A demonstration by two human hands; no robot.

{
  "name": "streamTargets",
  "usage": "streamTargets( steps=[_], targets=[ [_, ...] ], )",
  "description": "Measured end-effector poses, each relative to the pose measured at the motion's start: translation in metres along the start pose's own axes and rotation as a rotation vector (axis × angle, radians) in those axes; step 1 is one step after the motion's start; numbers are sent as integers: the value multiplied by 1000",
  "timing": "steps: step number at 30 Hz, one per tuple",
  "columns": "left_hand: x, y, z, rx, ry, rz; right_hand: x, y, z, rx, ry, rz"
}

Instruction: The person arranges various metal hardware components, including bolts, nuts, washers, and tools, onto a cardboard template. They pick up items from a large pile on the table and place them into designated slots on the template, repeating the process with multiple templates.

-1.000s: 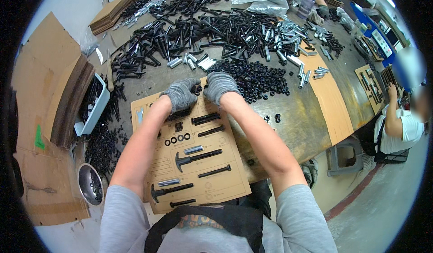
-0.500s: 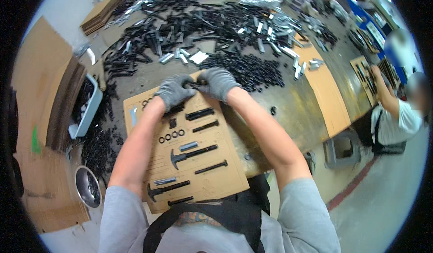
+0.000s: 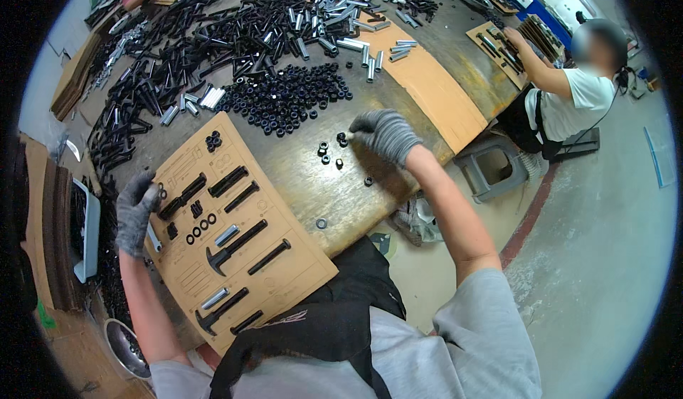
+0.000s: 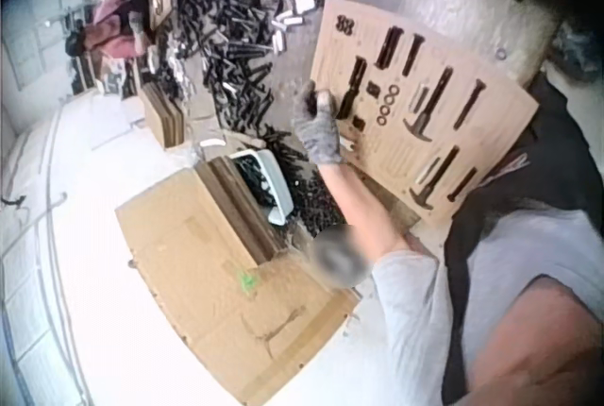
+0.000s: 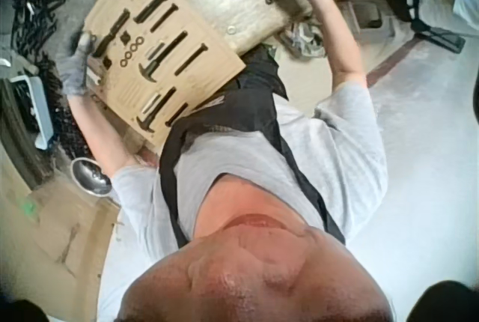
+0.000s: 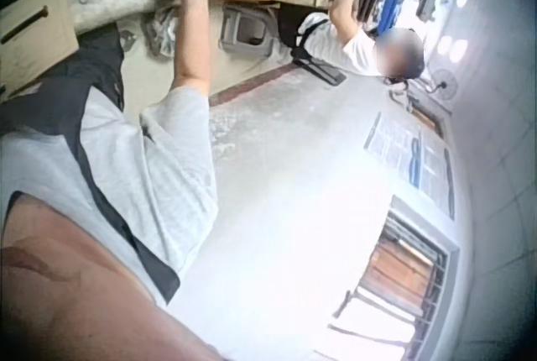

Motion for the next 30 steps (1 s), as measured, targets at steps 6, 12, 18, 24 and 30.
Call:
streamTargets(
  steps=[6, 12, 18, 24, 30],
  targets=[
    [49, -11, -2, 101, -9, 92, 2, 25, -13, 64, -62, 128],
    [95, -26, -27, 161, -54, 216, -32, 32, -7, 145, 28, 84],
    [139, -50, -49, 140, -79, 332, -46, 22, 1, 174, 1, 17],
    [189, -81, -78, 161, -218, 492, -11, 16, 24, 6, 197, -199],
    [201, -71, -92, 289, -211, 546, -1, 25, -17, 224, -306, 12]
  ],
)
Point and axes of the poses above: each hand's wrist, its own x-axis away from the middle knuckle, its own y-axis out of the palm, z = x × y, the point moved 6 cm from there along -x, towards the middle knuckle, and after that the axes turned 5 degrees about y, right-handed, at the moved point
